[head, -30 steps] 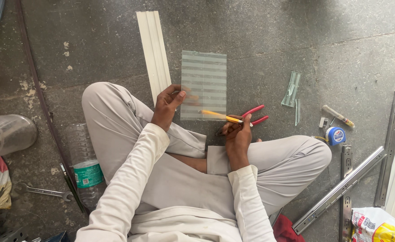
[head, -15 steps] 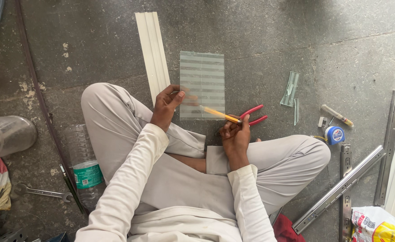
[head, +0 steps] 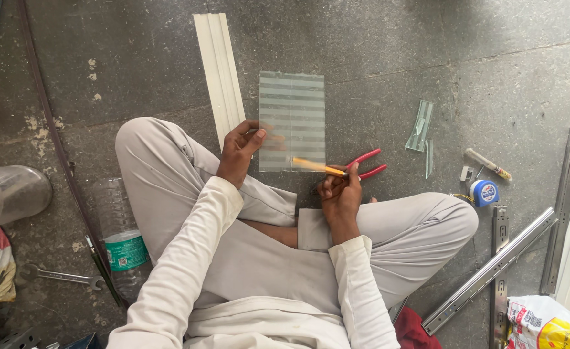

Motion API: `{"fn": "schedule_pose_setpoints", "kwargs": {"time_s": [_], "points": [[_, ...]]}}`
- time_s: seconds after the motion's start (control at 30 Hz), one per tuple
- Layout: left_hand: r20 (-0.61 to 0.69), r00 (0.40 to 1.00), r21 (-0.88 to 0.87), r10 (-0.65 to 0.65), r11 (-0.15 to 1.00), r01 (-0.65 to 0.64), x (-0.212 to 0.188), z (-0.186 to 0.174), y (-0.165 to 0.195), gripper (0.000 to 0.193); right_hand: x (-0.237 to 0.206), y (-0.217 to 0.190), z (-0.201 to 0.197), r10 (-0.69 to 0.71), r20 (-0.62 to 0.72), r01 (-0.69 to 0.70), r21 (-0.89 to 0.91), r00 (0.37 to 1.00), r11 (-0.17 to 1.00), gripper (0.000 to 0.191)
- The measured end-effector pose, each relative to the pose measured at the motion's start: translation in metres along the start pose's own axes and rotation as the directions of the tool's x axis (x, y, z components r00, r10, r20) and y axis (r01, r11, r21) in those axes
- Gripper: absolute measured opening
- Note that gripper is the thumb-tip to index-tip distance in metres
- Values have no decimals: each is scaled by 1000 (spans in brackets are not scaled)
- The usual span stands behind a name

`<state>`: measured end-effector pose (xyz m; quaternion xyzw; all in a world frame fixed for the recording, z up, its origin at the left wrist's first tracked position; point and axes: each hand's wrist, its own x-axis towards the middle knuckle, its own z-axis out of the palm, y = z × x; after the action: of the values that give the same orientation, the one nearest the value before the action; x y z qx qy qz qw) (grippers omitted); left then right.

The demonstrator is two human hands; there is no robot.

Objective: The person sits on the floor and uses a utility knife to score and cut a rectangular piece of glass. They use a white plastic profile as a straightedge guide to ensure a straight cut line. After scoring, the person snaps the glass along the scored line to separate it into two pieces.

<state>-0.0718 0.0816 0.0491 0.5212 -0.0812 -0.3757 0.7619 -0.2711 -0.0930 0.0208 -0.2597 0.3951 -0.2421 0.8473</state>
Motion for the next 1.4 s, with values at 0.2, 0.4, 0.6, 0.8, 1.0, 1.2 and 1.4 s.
{"fn": "schedule_pose_setpoints", "kwargs": {"time_s": [0.2, 0.4, 0.6, 0.8, 1.0, 1.2, 1.4], "points": [[-17, 1000, 29, 13, 999, -13, 1, 1, 1, 21, -2, 2, -1, 10, -113, -19, -83, 994, 996, 58], [-43, 999, 46, 10, 999, -8, -1, 1, 0, 22, 7, 5, -12, 96, -96, -93, 41, 991, 995, 62], [-29, 1000, 36, 12, 999, -11, 0, 0, -4, 24, 13, 10, -23, 134, -132, -132, 29, 982, 991, 62], [-33, 999, 83, 15, 996, -13, -1, -1, -6, 25, 14, 13, -24, 102, -126, -102, 11, 987, 995, 63], [-28, 999, 55, 22, 998, -20, 2, 1, -5, 23, 15, 5, -18, 17, -167, -40, -133, 986, 990, 65], [-57, 998, 66, 33, 997, -29, 3, -3, -9, 24, -1, -10, -3, 99, -136, -118, -142, 986, 983, 59], [-17, 998, 62, 52, 997, -51, 2, 1, -1, 25, -19, -52, -2, 58, -29, -63, -217, 998, 974, 60]]}}
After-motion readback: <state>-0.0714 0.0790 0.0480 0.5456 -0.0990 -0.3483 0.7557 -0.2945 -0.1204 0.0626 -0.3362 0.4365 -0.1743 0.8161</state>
